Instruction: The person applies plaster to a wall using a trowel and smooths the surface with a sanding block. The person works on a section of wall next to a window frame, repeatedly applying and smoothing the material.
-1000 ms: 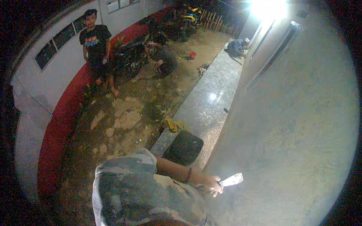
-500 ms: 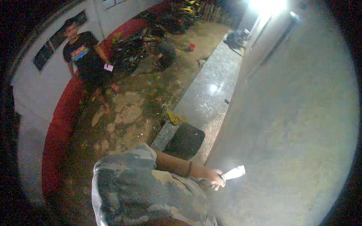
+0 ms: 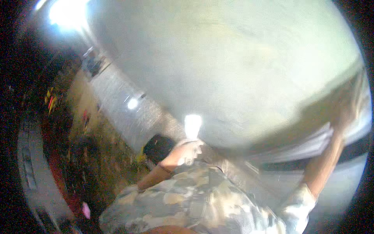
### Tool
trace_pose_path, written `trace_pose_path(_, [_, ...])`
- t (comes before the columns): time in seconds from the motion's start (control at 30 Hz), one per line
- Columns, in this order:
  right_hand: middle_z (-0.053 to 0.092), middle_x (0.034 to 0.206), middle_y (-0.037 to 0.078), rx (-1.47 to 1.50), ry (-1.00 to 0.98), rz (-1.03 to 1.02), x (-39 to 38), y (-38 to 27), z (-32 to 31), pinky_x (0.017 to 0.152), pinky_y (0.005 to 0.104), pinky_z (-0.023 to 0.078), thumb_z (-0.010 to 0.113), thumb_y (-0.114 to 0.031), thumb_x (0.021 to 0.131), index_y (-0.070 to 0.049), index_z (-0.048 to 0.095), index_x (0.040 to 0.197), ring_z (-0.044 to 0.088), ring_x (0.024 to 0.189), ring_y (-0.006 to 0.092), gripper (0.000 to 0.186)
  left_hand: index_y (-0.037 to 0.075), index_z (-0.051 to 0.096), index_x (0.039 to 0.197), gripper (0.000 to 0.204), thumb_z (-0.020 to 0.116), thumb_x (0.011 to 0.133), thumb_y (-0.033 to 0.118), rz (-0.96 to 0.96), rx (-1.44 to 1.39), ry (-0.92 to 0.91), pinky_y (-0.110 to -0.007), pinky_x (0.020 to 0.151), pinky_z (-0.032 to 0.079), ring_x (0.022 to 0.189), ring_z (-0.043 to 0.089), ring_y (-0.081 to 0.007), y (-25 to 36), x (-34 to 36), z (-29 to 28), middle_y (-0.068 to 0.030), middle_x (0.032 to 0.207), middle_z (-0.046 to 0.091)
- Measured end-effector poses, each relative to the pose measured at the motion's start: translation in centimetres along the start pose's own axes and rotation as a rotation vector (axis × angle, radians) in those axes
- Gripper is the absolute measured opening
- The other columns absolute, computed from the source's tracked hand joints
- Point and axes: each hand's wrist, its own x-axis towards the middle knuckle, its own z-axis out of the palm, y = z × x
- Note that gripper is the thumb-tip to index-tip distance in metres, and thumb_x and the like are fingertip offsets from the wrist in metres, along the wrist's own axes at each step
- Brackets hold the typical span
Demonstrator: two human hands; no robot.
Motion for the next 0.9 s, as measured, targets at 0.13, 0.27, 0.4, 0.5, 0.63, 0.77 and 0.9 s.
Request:
trace_pose_path(0.13, [0.046,0.162,0.015,-0.039,-0.331,0.059,-10.8,-7.3,-1.1,0.125,0.0527,0.029,0.065,-0.017,0.094,-0.009,0.053,0.153,0.039,0.153,0.0339,0.061,0.002,0.067,0.115,0.022,0.063,0.102,0.019,-0.086,0.137,-0.009,-0.029,0.057,0.052,0.065,0.065,-0.0171,1.3,1.6,0.2,-0.0088,0.083,0.069])
trace_pose_path(0.27, [0.049,0.159,0.015,0.433,-1.017,0.167,-29.3,-19.6,-7.8,0.124,0.0611,0.027,0.061,-0.02,0.093,-0.005,0.054,0.15,0.042,0.151,0.0327,0.06,0.001,0.066,0.113,0.022,0.062,0.103,0.019,-0.026,0.253,-0.127,-0.03,0.058,0.052,0.065,0.063,-0.0174,2.7,2.8,1.7,-0.0093,0.08,0.068])
trace_pose_path(0.4, [0.052,0.153,0.019,0.533,-1.978,0.377,-51.3,-31.7,-23.8,0.124,0.0567,0.024,0.047,-0.031,0.104,-0.006,0.053,0.149,0.042,0.146,0.0343,0.051,-0.001,0.068,0.113,0.025,0.066,0.099,0.019,0.001,0.358,-0.221,-0.029,0.058,0.049,0.065,0.063,-0.0148,4.0,3.2,4.0,-0.0084,0.079,0.068])
trace_pose_path(0.5, [0.066,0.132,0.02,0.49,-2.301,1.055,-65.0,-37.5,-38.2,0.106,0.0507,0.045,0.054,-0.035,0.102,-0.005,0.068,0.125,0.063,0.117,0.0366,0.039,-0.003,0.067,0.111,0.024,0.066,0.099,0.017,-0.078,0.52,-0.068,-0.029,0.06,0.051,0.067,0.063,-0.0172,4.3,3.4,4.9,-0.0093,0.082,0.067])
trace_pose_path(0.63, [0.071,0.124,0.025,0.386,-2.281,1.173,-74.1,-41.2,-49.6,0.098,0.0518,0.053,0.056,-0.033,0.094,-0.002,0.073,0.122,0.069,0.114,0.0412,0.045,-0.001,0.073,0.108,0.023,0.071,0.095,0.017,-0.04,0.767,-0.275,-0.03,0.071,0.053,0.077,0.066,-0.0165,2.0,4.8,4.0,-0.0077,0.091,0.072])
trace_pose_path(0.77, [0.069,0.11,0.036,-0.132,-1.559,1.985,-71.0,-42.4,-48.2,0.092,0.0547,0.052,0.054,-0.046,0.096,0.009,0.071,0.113,0.066,0.107,0.0517,0.06,-0.002,0.075,0.109,0.023,0.071,0.094,0.016,0.07,1.206,-0.384,-0.032,0.082,0.054,0.091,0.068,-0.0165,-2.1,6.0,0.8,-0.01,0.103,0.075])
trace_pose_path(0.9, [0.073,0.108,0.028,-0.138,-1.301,2.068,-61.0,-44.0,-41.6,0.09,0.0497,0.053,0.062,-0.042,0.093,-0.004,0.074,0.113,0.07,0.103,0.0443,0.045,0.0,0.073,0.118,0.03,0.072,0.093,0.018,-0.096,1.497,-0.45,-0.035,0.088,0.054,0.101,0.07,-0.0187,-6.7,7.4,-4.1,-0.0121,0.11,0.076])
